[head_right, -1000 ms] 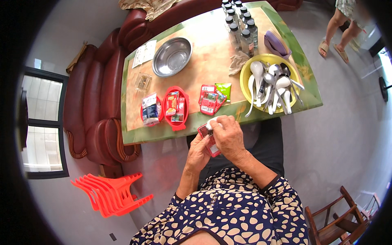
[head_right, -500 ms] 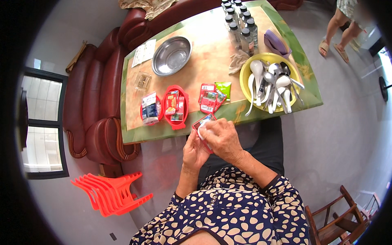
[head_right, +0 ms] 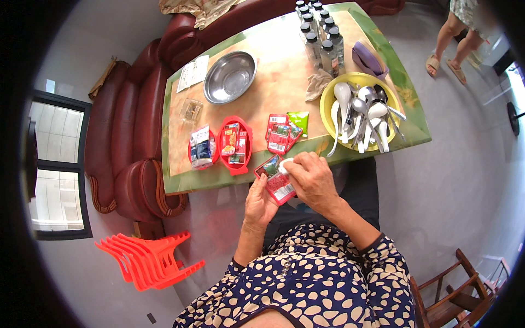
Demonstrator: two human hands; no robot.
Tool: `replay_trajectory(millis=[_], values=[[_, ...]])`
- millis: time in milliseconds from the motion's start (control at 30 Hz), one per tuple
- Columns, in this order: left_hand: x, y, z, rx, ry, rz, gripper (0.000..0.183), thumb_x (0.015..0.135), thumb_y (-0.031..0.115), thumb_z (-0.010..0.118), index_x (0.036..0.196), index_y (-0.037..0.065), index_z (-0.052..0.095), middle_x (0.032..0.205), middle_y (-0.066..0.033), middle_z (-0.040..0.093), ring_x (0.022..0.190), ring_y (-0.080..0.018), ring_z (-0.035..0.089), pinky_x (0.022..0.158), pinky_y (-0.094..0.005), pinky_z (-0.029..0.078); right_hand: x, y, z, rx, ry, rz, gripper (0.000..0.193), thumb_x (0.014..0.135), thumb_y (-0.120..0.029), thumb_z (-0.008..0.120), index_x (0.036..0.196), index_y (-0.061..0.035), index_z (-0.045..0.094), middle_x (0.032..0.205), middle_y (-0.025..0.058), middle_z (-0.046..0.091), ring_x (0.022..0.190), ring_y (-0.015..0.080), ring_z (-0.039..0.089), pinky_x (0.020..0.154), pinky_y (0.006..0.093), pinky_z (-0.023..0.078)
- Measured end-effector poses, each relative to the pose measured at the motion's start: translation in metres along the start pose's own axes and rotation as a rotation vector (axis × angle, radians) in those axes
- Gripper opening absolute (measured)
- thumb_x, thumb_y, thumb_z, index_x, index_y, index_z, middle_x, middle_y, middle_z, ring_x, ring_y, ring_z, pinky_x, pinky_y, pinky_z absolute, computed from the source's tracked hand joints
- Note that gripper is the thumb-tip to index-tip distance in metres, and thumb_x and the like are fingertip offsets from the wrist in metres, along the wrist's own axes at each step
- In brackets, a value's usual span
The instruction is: The person wipes the surface of small red and green packets with a white cloth. They pick up each packet from a table, wipe it thoroughly, and place it into a red plastic basket. The table also holds a metal bowl, a yellow bowl with spoons, and several bottles.
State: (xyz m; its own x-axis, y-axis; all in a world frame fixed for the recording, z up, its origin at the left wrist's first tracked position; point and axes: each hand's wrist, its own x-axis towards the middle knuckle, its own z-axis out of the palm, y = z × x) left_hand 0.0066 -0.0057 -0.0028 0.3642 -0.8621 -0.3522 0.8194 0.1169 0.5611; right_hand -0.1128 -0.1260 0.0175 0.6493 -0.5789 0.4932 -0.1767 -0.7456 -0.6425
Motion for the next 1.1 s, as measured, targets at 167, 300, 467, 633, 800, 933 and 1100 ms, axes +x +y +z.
replay_trajectory(millis=[167,300,467,633,800,933,1100], values=[[0.002,-0.005,0.001,-0.013,0.013,0.032,0.039,0.103,0.023,0.039,0.136,0.002,0.043,0.134,-0.0134,0.051,0.125,-0.0264,0.050,0.107,-0.0468,0.039,-0.009,0.002,0.025,-0.098,0.019,-0.016,0.027,0.075,-0.009,0.065,0.101,-0.0091,0.062,0.087,0.0055,0.054,0.080,0.0236,0.054,0.066,0.0363,0.039],[0.008,-0.012,-0.020,-0.056,0.018,0.074,0.033,0.103,0.022,0.040,0.130,0.004,0.048,0.126,-0.0114,0.058,0.118,-0.0248,0.055,0.104,-0.0448,0.043,-0.039,-0.011,0.030,-0.090,-0.133,-0.034,0.031,0.072,-0.006,0.066,0.103,-0.0091,0.063,0.088,0.0051,0.056,0.080,0.0225,0.056,0.065,0.0371,0.038],[0.013,-0.019,-0.038,-0.082,0.136,-0.018,0.028,0.101,0.017,0.046,0.125,0.004,0.051,0.116,-0.0095,0.062,0.103,-0.0211,0.063,0.093,-0.0393,0.050,-0.047,-0.011,0.031,0.214,-0.444,-0.063,0.021,0.075,-0.006,0.065,0.095,-0.0103,0.066,0.082,0.0040,0.057,0.077,0.0238,0.057,0.066,0.0374,0.043],[0.037,0.005,-0.104,0.227,0.332,0.176,0.025,0.093,0.002,0.050,0.118,0.002,0.055,0.108,-0.0088,0.064,0.095,-0.0172,0.064,0.086,-0.0356,0.053,-0.056,0.003,0.026,0.386,-0.534,0.076,0.015,0.078,-0.009,0.064,0.093,-0.0106,0.067,0.084,0.0071,0.058,0.081,0.0274,0.059,0.069,0.0393,0.047],[0.080,0.065,-0.134,0.966,0.632,0.554,0.037,0.085,-0.005,0.056,0.120,-0.002,0.046,0.101,-0.0103,0.062,0.095,-0.0185,0.062,0.086,-0.0320,0.050,-0.076,0.012,0.022,0.334,-0.527,0.237,0.014,0.081,-0.010,0.064,0.095,-0.0101,0.068,0.085,0.0075,0.059,0.082,0.0277,0.060,0.072,0.0377,0.048],[0.114,0.097,-0.160,1.253,0.615,0.600,0.035,0.084,-0.002,0.058,0.116,-0.003,0.046,0.104,-0.0151,0.060,0.099,-0.0216,0.061,0.088,-0.0336,0.048,-0.080,0.016,0.019,0.290,-0.518,0.260,0.015,0.081,-0.009,0.064,0.095,-0.0104,0.068,0.085,0.0064,0.059,0.082,0.0264,0.059,0.071,0.0373,0.048],[0.142,0.103,-0.189,1.449,0.572,0.544,0.039,0.083,0.004,0.063,0.119,-0.002,0.050,0.106,-0.0152,0.061,0.100,-0.0252,0.061,0.090,-0.0366,0.047,-0.071,0.022,0.019,0.259,-0.493,0.259,0.015,0.080,-0.009,0.064,0.094,-0.0103,0.068,0.083,0.0055,0.057,0.079,0.0250,0.058,0.069,0.0367,0.046]])
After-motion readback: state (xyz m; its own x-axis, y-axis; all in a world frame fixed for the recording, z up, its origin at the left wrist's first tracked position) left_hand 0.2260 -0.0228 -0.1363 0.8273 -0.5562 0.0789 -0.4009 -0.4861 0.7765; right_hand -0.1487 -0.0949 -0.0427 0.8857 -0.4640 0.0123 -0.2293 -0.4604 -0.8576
